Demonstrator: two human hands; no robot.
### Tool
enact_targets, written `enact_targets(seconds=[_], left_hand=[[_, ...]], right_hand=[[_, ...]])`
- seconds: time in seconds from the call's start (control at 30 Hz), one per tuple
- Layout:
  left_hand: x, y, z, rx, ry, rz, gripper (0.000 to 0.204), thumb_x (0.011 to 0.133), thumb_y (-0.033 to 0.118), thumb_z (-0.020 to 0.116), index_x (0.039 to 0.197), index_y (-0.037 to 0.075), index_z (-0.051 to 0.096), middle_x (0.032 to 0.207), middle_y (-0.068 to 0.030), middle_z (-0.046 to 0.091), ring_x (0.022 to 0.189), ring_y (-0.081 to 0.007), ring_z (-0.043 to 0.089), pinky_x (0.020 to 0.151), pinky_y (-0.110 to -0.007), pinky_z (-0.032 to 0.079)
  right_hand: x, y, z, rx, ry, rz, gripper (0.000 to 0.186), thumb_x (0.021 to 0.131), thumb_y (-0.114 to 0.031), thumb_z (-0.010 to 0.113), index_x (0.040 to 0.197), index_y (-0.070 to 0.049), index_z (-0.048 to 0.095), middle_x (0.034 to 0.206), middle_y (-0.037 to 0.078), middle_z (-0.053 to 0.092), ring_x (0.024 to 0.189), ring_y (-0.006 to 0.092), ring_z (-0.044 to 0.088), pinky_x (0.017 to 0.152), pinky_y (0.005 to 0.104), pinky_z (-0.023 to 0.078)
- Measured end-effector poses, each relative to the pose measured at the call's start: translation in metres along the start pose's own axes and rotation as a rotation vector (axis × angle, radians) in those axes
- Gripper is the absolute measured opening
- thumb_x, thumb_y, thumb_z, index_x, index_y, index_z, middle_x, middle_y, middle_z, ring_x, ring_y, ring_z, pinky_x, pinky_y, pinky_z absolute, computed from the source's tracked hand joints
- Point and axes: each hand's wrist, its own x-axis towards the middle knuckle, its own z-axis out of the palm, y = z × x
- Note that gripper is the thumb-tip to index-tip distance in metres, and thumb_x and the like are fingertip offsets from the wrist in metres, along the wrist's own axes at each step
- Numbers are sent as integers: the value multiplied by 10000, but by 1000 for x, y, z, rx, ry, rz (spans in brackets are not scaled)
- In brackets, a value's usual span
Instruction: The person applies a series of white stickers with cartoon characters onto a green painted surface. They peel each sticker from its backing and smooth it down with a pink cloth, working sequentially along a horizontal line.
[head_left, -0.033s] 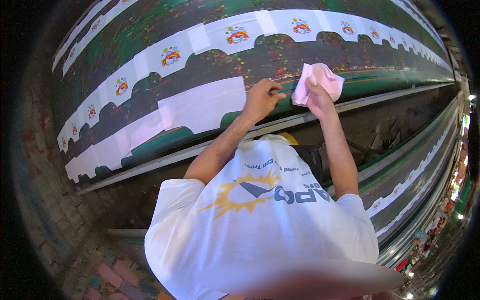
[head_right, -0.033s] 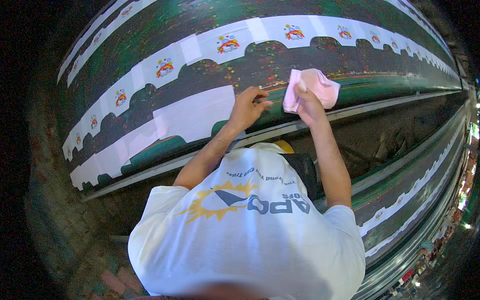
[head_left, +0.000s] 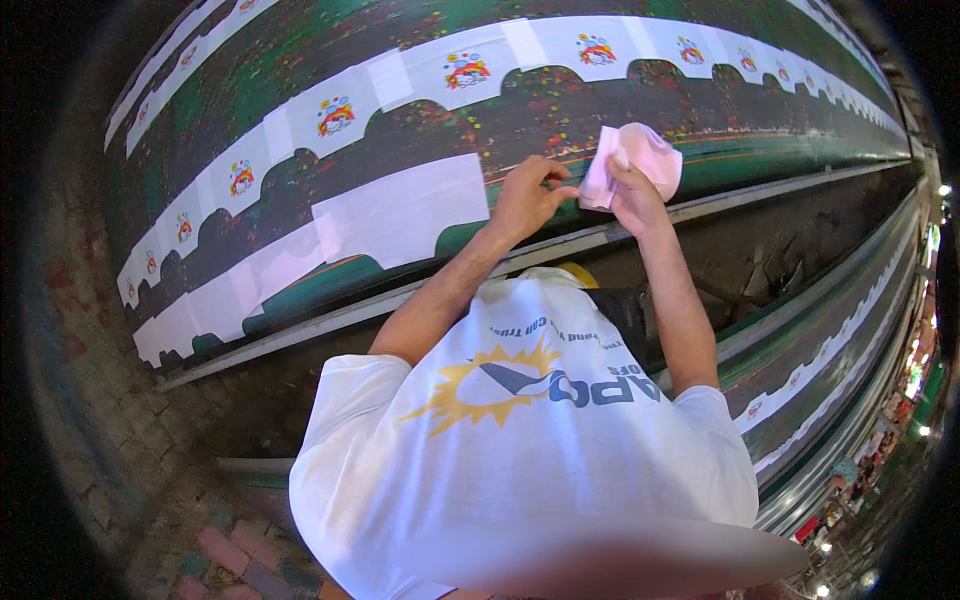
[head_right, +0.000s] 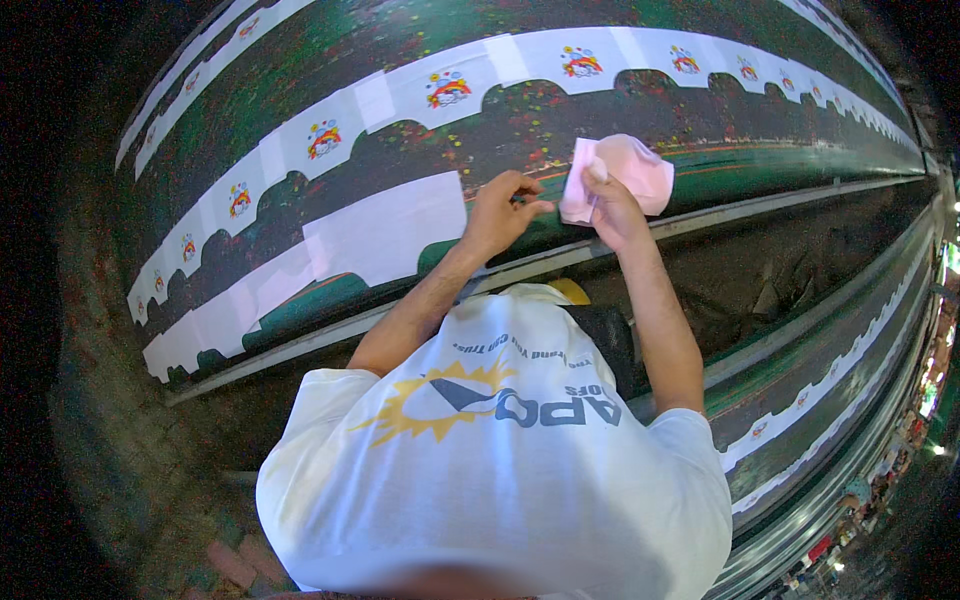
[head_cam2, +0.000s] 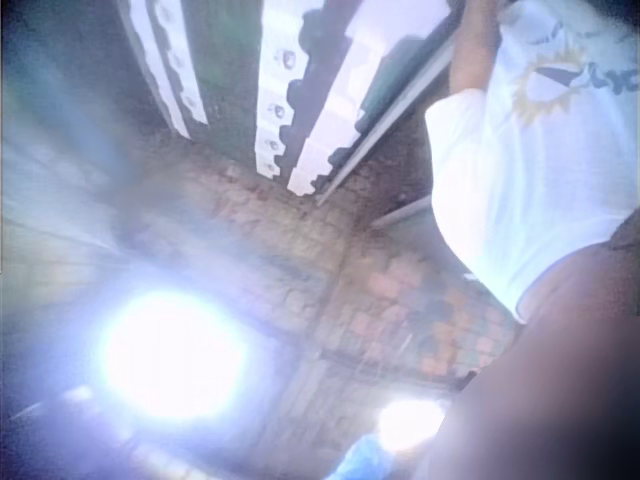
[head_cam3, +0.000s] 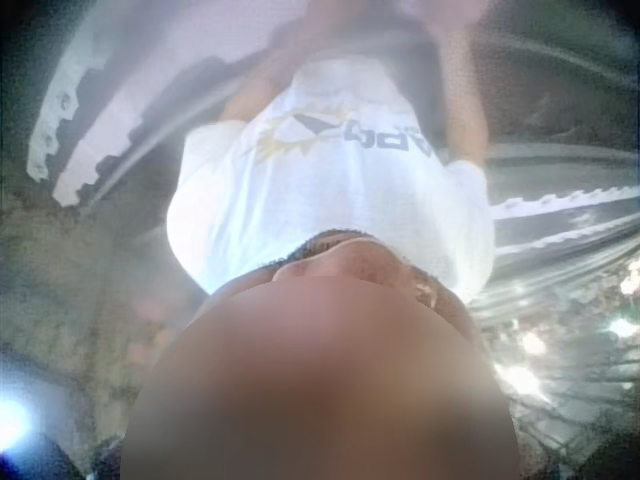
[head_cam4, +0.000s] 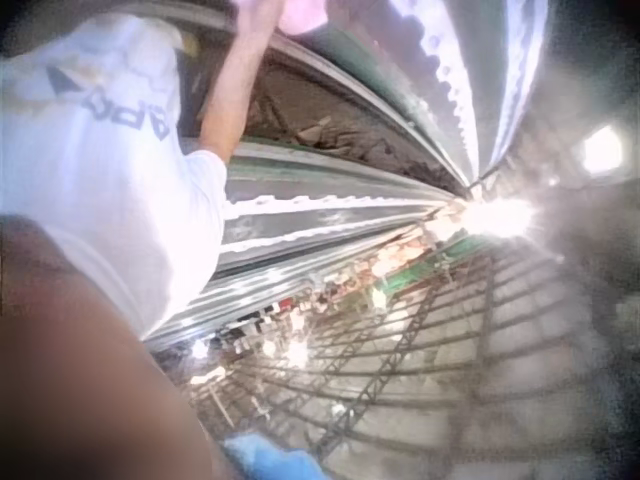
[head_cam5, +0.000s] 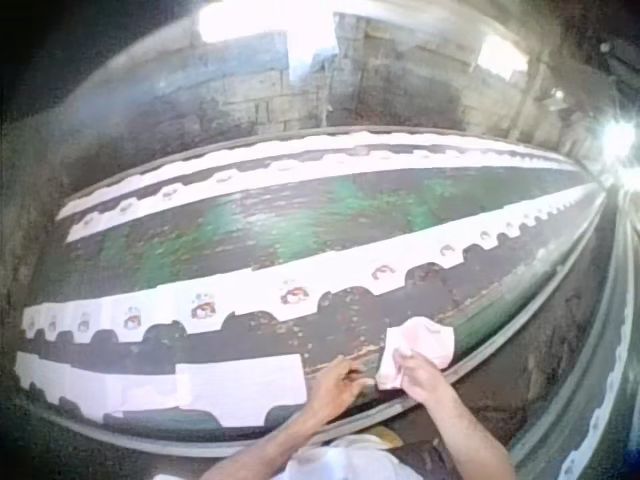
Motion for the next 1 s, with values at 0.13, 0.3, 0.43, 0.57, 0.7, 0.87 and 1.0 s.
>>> enact_targets(seconds=[0.13, 0.3, 0.43, 0.57, 0.7, 0.87, 1.0], left_hand=[[38, 27, 52, -8, -62, -124, 297, 768, 110, 855, 974, -2, 673, 870, -113, 703, 760, -171, 687, 692, -314, 547], [65, 44, 105, -266, 9, -262, 432, 821, 23, 796, 1192, -38, 584, 860, -110, 717, 776, -128, 685, 692, -270, 557], [75, 48, 133, -388, 35, -297, 508, 876, -49, 712, 1333, -44, 490, 902, -121, 719, 814, -137, 687, 728, -276, 573], [77, 53, 147, -306, 82, -312, 528, 905, -69, 666, 1384, -48, 445, 907, -117, 710, 810, -146, 681, 756, -287, 576], [72, 55, 153, -192, 119, -269, 508, 919, -68, 642, 1386, -23, 448, 891, -92, 676, 792, -131, 648, 737, -281, 562], [62, 37, 137, -287, 498, -206, 285, 956, -37, 583, 1234, 13, 551, 889, -48, 610, 730, -100, 552, 684, -257, 498], [42, 20, 87, 228, 395, -277, 178, 942, -62, 521, 1060, 12, 633, 979, -73, 634, 737, -112, 555, 656, -267, 464]], right_hand=[[2, -32, -20, -91, -158, 73, 278, 986, -216, 651, 1165, -5, 629, 1071, 50, 681, 984, 137, 672, 883, 305, 532], [-1, -68, -48, -162, -134, 53, 344, 995, -251, 642, 1205, 20, 620, 1036, 55, 694, 934, 130, 675, 855, 294, 535], [6, -97, -72, -194, -191, 105, 351, 982, -283, 666, 1175, 8, 633, 1009, 55, 701, 886, 124, 684, 807, 291, 547], [15, -102, -91, -284, -249, 32, 388, 967, -348, 681, 1124, 5, 647, 952, 64, 702, 826, 111, 686, 735, 290, 556], [38, -88, -110, -787, -241, -179, 432, 947, -369, 692, 1083, 39, 650, 916, 78, 696, 756, 134, 661, 682, 305, 533], [65, -72, -133, -739, -147, -202, 409, 958, -363, 678, 1097, 21, 656, 897, 69, 686, 761, 153, 618, 673, 346, 501], [71, -73, -147, -586, -149, -150, 362, 997, -347, 629, 1143, -16, 650, 917, 33, 676, 807, 130, 608, 719, 334, 501]])
